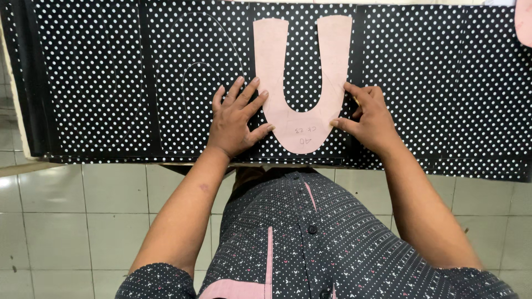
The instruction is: The person places a pink U-shaped paper pattern on a black polka-dotted fabric and uses a pencil to trace its outline. They repeat this process by repositioning the pattern and tracing again, leaving visible pencil lines on the fabric.
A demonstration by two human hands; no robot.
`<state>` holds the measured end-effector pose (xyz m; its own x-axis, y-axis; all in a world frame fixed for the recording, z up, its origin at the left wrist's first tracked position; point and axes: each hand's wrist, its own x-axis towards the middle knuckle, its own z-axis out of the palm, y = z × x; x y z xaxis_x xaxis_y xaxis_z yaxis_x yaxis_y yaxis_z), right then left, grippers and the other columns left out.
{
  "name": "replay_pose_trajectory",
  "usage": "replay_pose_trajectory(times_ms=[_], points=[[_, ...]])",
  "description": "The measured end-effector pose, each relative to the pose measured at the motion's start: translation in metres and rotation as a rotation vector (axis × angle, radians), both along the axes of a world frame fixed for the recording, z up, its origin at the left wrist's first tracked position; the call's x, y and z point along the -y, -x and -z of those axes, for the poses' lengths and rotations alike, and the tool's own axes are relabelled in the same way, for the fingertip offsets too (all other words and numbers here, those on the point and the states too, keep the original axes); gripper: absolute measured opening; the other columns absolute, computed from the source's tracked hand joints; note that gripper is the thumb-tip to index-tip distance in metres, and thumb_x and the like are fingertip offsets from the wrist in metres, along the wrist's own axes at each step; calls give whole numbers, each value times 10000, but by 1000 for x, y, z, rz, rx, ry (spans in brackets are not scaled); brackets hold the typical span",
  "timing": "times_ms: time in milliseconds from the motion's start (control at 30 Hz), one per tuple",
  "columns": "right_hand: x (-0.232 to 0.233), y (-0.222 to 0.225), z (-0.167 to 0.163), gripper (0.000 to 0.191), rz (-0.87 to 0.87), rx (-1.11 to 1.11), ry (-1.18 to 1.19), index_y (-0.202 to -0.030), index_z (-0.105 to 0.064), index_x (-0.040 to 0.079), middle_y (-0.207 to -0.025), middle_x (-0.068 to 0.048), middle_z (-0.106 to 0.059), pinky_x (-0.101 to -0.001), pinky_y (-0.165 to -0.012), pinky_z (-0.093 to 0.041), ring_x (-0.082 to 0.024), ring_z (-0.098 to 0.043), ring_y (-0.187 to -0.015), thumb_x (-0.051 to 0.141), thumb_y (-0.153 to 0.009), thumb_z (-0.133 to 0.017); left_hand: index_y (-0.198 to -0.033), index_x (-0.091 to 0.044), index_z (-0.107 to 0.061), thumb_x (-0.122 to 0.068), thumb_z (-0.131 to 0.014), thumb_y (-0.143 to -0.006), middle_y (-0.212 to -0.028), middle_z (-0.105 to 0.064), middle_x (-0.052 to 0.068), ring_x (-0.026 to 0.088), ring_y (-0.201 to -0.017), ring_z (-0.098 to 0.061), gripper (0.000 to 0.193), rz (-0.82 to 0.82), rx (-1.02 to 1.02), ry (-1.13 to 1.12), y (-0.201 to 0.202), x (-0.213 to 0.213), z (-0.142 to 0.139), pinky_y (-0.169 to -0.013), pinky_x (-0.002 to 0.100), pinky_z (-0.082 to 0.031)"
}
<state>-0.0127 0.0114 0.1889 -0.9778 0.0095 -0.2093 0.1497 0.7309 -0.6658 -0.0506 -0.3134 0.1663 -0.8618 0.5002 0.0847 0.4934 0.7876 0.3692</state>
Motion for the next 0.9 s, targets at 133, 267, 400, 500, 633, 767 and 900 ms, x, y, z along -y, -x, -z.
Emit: replay_pose_trajectory(times_ms=[133,267,400,500,633,767,900], points=[[0,-3,3,831,-10,-19,4,-1483,-544,99,-1186,-78,-468,-290,-788,-543,-152,-563,-830,242,-745,-899,-1436,-228,-608,-624,-701,-871,-1619,-402,38,307,-1521,-269,696,2,-16,-7,-3,2,3,-1231,565,-111],[-1,-3,4,832,-17,-32,6,-1482,-545,95,-1182,-80,-469,-291,-790,-541,-153,-560,-828,243,-745,-901,-1435,-222,-610,-615,-699,-878,-1620,-402,43,308,-1521,-270,688,3,-23,-13,-4,2,3,-1229,565,-110],[1,0,6,835,-25,-30,-13,-1485,-537,90,-1180,-86,-470,-295,-798,-539,-160,-562,-832,239,-748,-900,-1431,-213,-615,-574,-706,-891,-1618,-406,54,304,-1521,-276,656,-4,-58,-3,-3,-1,-3,-1227,558,-110],[1,0,7,850,-23,-15,-8,-1485,-522,89,-1200,-89,-468,-298,-797,-539,-167,-568,-839,242,-738,-898,-1387,-164,-620,-559,-733,-847,-1578,-403,81,313,-1485,-284,679,-23,-45,75,-3,-10,-13,-1192,589,-101],[1,-3,8,854,-15,4,-36,-1492,-513,99,-1195,-91,-475,-301,-804,-543,-173,-574,-859,248,-742,-894,-1270,-51,-634,-461,-768,-765,-1527,-423,116,294,-1425,-350,665,11,33,289,2,-37,-31,-1157,554,-169],[0,0,6,854,-26,7,-39,-1483,-503,91,-1189,-96,-477,-302,-800,-538,-183,-565,-848,258,-738,-885,-1177,46,-633,-149,-671,-866,-1433,-478,228,327,-1234,-506,370,23,127,396,9,-65,-41,-1037,466,-372],[9,10,2,492,-5,-126,-65,-1292,-646,49,-1062,-93,-547,-317,-777,-505,-194,-574,-853,261,-876,-804,-1082,123,-599,27,-555,-870,-1244,-538,246,359,-1105,-633,237,3,148,337,-7,-75,-33,-884,416,-547]])
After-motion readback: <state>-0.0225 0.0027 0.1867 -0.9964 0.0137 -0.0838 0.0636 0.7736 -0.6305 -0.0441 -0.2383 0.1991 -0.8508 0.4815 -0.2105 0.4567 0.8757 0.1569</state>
